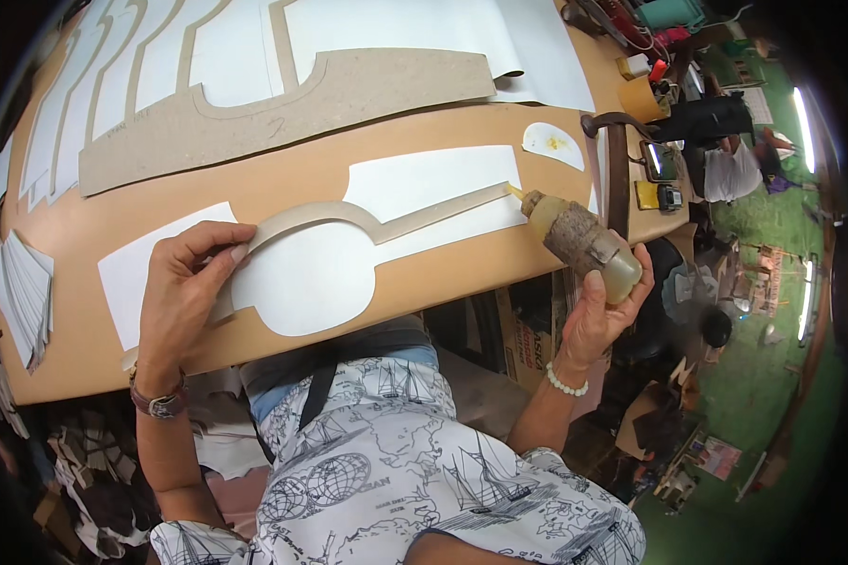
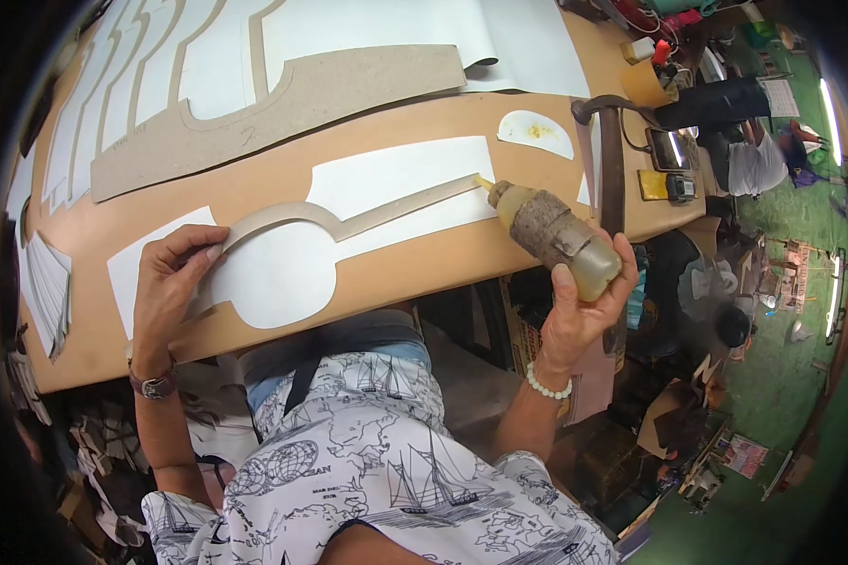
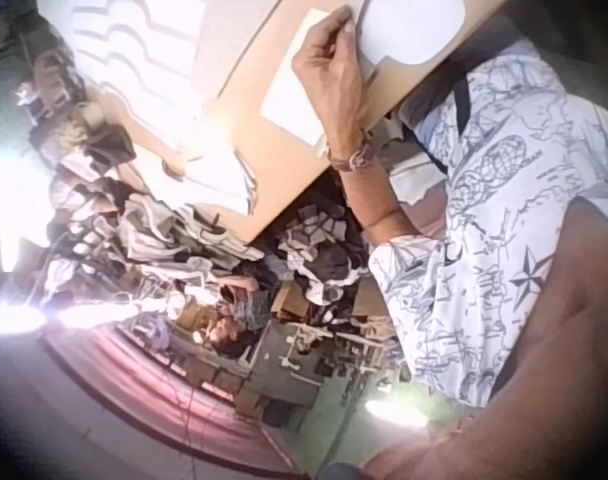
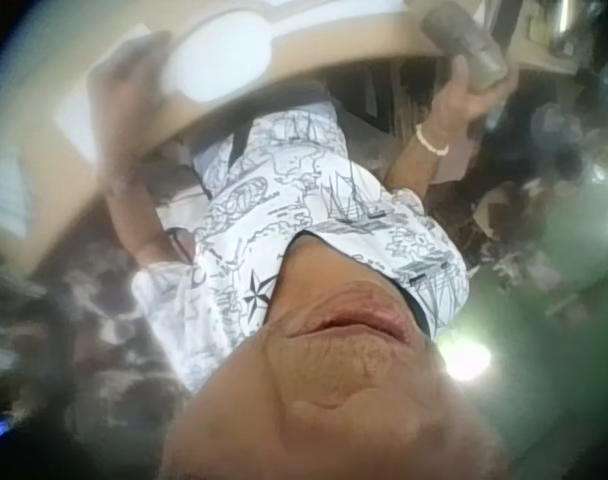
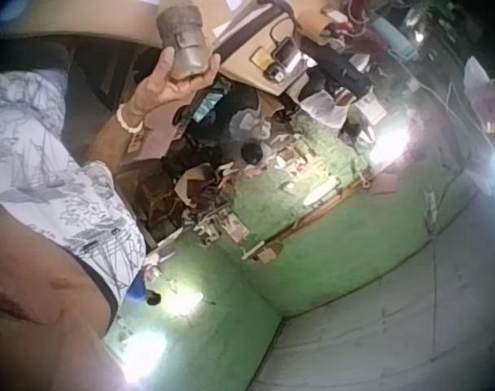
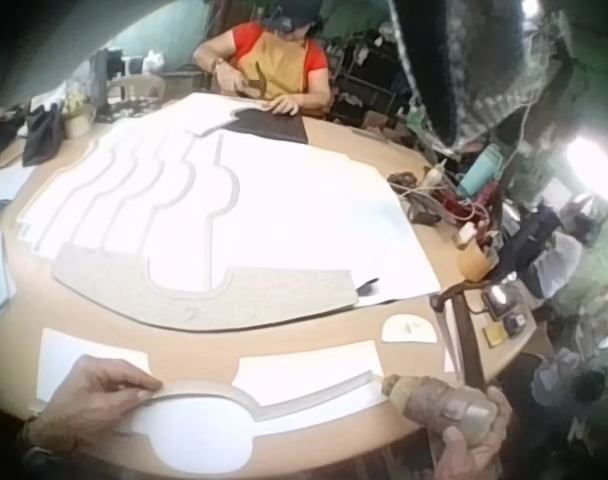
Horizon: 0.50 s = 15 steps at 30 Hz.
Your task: The person applies glue from a bottle onto the edge of a white leather strip, folds the strip onto itself to create a finished edge, hammers the bonded edge with a wooden hammer, and then uses a pencil to mark a piece of brown leather using a cardboard template.
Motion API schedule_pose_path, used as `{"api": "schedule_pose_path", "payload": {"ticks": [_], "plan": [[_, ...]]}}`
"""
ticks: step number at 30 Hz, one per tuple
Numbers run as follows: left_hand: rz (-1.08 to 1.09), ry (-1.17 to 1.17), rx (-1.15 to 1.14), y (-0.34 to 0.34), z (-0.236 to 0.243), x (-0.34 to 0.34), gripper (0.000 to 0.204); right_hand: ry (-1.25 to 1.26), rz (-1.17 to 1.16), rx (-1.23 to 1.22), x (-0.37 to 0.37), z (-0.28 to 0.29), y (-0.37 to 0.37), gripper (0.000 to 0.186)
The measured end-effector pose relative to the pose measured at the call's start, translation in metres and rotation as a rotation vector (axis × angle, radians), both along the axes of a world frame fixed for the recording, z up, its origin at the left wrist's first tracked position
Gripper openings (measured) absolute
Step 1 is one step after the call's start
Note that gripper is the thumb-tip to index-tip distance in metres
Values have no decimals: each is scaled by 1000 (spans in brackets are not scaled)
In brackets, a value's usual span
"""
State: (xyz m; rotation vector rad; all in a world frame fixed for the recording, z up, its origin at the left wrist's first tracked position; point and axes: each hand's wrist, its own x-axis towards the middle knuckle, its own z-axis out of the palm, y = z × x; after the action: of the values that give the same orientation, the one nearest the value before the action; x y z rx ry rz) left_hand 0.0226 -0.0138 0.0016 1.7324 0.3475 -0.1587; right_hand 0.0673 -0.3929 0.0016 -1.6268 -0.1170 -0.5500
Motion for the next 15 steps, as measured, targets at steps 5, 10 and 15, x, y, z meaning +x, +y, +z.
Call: {"api": "schedule_pose_path", "payload": {"ticks": [5, 10, 15], "plan": [[-15, 17, 0, 4, -3, -1, 20, -11, 5, -28, 2, -3, -4, 64], [-18, 23, -6, 5, -4, 0, 20, -17, -35, -39, 4, -4, -6, 62], [-21, 15, -13, 6, -4, 0, 19, -26, -25, -61, 5, -5, -8, 61]]}}
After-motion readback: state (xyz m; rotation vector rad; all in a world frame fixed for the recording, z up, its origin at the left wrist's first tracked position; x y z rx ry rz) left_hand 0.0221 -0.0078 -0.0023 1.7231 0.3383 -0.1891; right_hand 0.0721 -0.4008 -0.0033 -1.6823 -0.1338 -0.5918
